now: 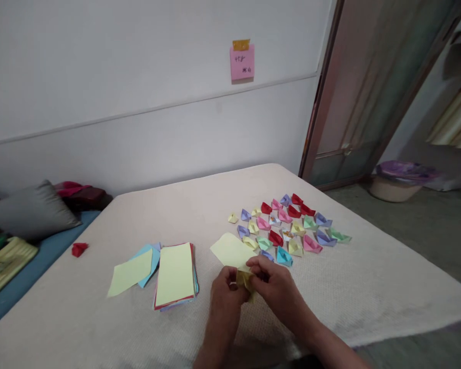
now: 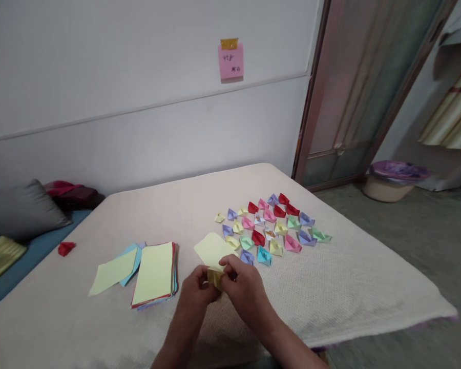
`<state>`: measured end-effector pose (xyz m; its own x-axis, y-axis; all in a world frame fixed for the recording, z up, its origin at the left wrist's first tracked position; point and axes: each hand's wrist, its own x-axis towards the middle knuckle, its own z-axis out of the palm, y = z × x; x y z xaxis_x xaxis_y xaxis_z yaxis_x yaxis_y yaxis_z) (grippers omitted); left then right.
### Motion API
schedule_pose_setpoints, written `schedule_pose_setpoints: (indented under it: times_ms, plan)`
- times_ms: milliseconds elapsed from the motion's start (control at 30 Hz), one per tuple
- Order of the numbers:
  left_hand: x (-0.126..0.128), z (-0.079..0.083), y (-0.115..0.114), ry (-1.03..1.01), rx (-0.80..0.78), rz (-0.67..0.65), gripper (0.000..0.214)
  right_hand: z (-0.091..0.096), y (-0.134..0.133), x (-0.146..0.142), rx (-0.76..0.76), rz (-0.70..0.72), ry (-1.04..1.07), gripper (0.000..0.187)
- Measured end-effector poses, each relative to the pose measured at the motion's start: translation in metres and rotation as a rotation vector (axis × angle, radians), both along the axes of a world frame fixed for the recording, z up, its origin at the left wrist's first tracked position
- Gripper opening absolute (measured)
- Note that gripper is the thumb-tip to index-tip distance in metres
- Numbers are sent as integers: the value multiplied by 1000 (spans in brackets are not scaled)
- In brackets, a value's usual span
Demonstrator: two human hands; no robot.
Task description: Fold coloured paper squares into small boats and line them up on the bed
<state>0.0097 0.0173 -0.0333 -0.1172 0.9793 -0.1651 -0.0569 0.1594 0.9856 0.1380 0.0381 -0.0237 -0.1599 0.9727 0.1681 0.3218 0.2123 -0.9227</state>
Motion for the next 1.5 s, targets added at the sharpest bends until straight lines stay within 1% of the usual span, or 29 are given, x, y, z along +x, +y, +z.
schedule_pose_setpoints:
  times_ms: [133,233,367,600,700,800,967,1067,1167,1233,1333,1433,1500]
  plan:
    - [-1,-1,0,-72,-4,-46,24,2,0,1,2,-6,1,17]
    - [-1,-2,0,-81,-3,-38,25,2,1,1,10,-4,-20,19]
    - [-1,-3,1,-26,10,-12,24,1,0,0,2,7,-41,21]
    - [-1,-1,-1,140,23,1,24,1,-2,-3,0,0,-89,23]
    - [-1,-3,0,152,11,-5,27,0,-1,-3,5,-3,-103,24]
    - [-2,-5,0,175,18,2,25,-1,-1,-3,15,-1,-108,23]
    - [-3,-3,-1,168,36,3,18,-2,-1,-1,28,9,-106,17]
    - [-1,-2,-2,208,29,35,19,-2,-1,-1,32,11,-106,17]
    - [0,-1,-3,247,46,58,18,-2,1,0,28,13,-63,16]
    - [-1,1,-3,228,48,48,14,-4,4,0,1,16,8,16]
    - [-3,6,-1,142,19,55,10,-9,12,1,-98,31,147,14]
    - [-5,9,-1,53,-1,73,15,-14,18,2,-200,53,243,14]
    - [-5,9,0,13,9,53,19,-16,19,3,-229,65,281,15]
